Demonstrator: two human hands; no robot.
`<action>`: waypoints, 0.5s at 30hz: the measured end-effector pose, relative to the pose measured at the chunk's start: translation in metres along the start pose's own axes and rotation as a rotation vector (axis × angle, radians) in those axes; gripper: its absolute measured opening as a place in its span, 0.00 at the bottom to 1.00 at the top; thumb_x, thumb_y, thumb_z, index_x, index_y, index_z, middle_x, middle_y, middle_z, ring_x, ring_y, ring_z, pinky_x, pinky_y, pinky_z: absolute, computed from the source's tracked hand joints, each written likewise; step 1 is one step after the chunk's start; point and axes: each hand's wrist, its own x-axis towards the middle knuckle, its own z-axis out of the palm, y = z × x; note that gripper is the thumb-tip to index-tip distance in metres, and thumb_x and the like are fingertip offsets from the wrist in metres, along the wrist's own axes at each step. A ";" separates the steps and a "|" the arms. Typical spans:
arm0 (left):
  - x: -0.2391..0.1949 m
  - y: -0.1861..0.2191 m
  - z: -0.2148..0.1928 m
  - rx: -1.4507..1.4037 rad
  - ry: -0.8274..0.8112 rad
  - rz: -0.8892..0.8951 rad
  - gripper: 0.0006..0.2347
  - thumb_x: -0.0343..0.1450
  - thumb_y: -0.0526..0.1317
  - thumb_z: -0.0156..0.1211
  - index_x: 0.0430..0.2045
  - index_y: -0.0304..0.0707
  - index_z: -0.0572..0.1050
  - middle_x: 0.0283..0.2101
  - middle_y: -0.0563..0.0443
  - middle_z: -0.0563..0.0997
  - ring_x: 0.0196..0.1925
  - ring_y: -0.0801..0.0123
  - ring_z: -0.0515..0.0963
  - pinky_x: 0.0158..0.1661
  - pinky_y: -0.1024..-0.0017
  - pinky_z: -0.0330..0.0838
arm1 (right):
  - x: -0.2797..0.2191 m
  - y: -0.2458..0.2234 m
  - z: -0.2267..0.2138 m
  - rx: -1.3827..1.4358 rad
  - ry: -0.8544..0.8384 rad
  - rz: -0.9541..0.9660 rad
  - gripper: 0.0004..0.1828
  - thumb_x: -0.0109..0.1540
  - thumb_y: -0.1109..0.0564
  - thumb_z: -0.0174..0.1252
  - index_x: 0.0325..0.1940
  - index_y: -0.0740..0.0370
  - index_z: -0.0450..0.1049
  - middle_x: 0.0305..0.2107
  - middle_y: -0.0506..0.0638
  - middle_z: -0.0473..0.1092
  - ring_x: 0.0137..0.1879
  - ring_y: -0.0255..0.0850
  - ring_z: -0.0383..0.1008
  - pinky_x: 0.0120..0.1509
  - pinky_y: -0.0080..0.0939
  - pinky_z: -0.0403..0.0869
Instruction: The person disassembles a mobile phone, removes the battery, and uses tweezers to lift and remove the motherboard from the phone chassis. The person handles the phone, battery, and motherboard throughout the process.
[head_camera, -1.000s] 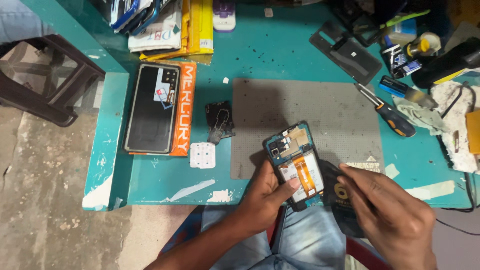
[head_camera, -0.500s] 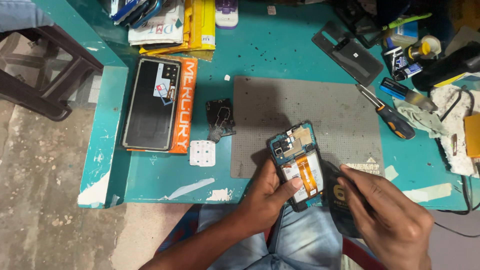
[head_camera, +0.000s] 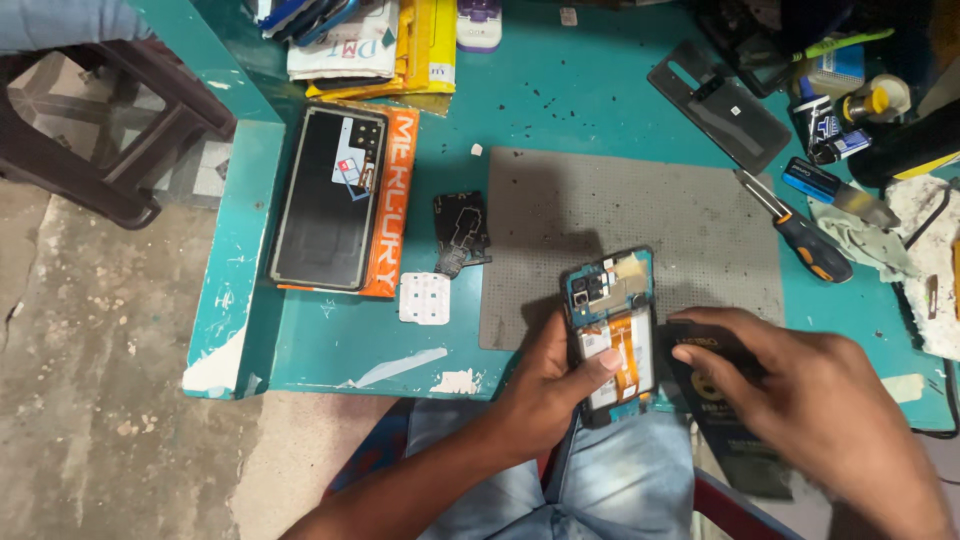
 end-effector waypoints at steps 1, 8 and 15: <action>0.000 0.002 0.000 0.037 0.004 0.015 0.19 0.79 0.38 0.55 0.64 0.32 0.63 0.57 0.48 0.75 0.58 0.74 0.74 0.60 0.70 0.72 | 0.007 -0.003 -0.004 0.029 -0.060 0.028 0.19 0.59 0.46 0.69 0.54 0.48 0.82 0.26 0.52 0.80 0.26 0.42 0.80 0.34 0.43 0.76; -0.003 0.006 -0.003 0.001 -0.057 -0.002 0.23 0.81 0.49 0.48 0.67 0.34 0.62 0.58 0.48 0.74 0.55 0.73 0.75 0.56 0.70 0.73 | 0.019 -0.020 -0.010 0.186 -0.196 0.037 0.15 0.57 0.48 0.71 0.44 0.55 0.86 0.22 0.50 0.79 0.22 0.36 0.75 0.30 0.41 0.75; -0.003 0.003 -0.005 -0.143 -0.105 0.061 0.34 0.74 0.63 0.46 0.68 0.37 0.59 0.64 0.47 0.72 0.52 0.67 0.79 0.51 0.67 0.78 | 0.028 -0.029 -0.003 0.204 -0.259 0.093 0.14 0.55 0.49 0.74 0.41 0.57 0.88 0.22 0.54 0.79 0.24 0.34 0.71 0.31 0.40 0.72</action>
